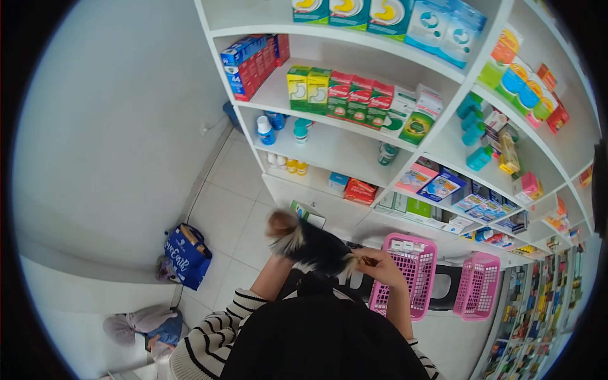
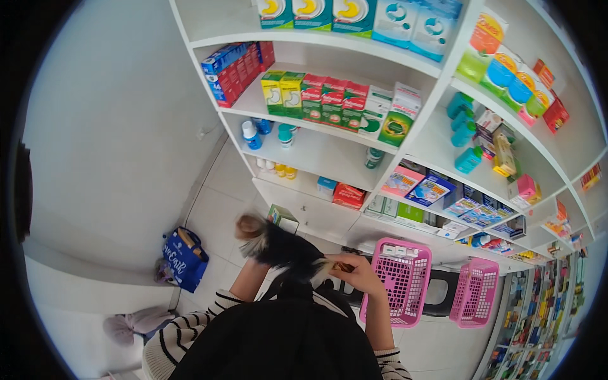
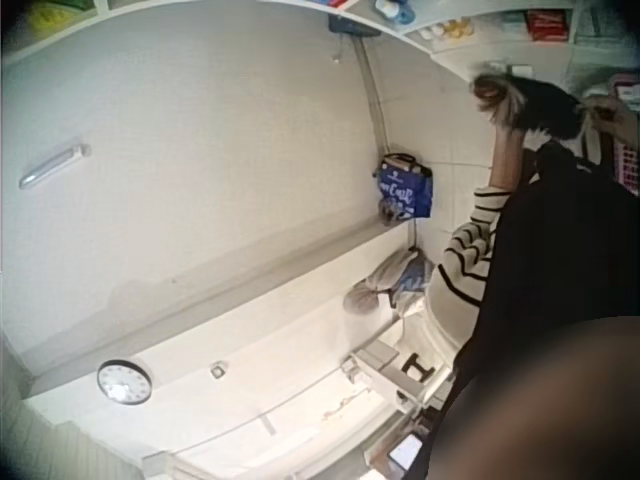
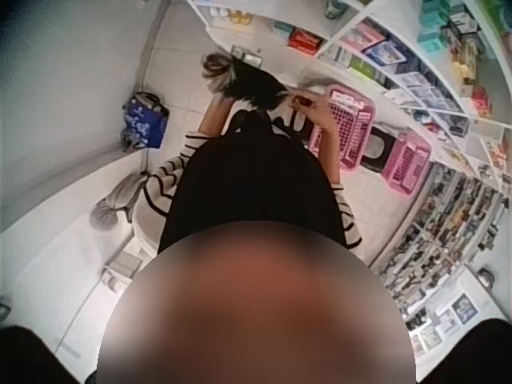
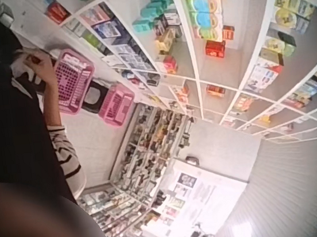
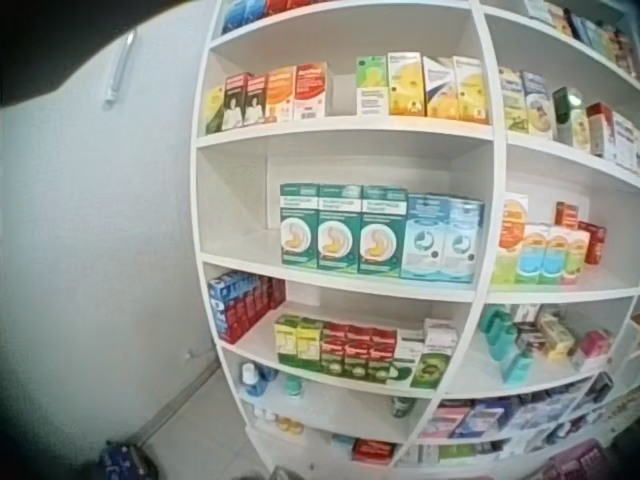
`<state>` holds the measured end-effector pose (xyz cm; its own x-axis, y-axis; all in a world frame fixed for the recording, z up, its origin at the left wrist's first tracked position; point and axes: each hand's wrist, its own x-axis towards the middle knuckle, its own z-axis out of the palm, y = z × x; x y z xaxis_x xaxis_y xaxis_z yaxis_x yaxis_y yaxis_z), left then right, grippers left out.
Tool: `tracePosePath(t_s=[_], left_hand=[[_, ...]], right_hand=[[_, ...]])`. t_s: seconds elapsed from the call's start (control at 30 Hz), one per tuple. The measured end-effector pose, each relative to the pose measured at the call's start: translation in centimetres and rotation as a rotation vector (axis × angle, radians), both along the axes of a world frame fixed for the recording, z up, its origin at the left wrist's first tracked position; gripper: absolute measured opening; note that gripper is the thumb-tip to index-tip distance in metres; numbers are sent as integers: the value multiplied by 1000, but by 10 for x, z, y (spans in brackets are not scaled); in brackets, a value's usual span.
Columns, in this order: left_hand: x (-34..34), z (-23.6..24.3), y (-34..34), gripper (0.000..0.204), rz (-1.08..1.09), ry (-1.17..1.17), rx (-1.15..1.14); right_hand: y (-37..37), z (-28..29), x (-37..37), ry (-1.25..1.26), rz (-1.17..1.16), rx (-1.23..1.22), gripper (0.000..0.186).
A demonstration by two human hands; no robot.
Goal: Dusting and organizing medicine boxes on pharmacy shelves using a feather duster.
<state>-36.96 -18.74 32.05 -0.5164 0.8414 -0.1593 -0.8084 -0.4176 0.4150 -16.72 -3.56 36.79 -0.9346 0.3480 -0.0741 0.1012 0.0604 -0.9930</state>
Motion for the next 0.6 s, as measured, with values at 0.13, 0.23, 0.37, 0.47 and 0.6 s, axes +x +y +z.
tracePosePath(t_s=[0.13,0.23,0.37,0.47,0.6], left_hand=[[-7,15,-1,42,77,-171,-87],[-24,-15,-7,42,51,-9,117],[-51,37,6,41,99,36,-122],[-87,80,11,55,327,418,-146],[-152,145,25,76,604,1043,-91]], right_hand=[[4,-21,-21,-17,-166,-113,28],[6,-5,-28,10,1,-15,26],[2,-31,-47,29,-364,-158,27],[0,-19,-47,164,-655,-315,11],[-6,-21,-26,149,-767,-164,5]])
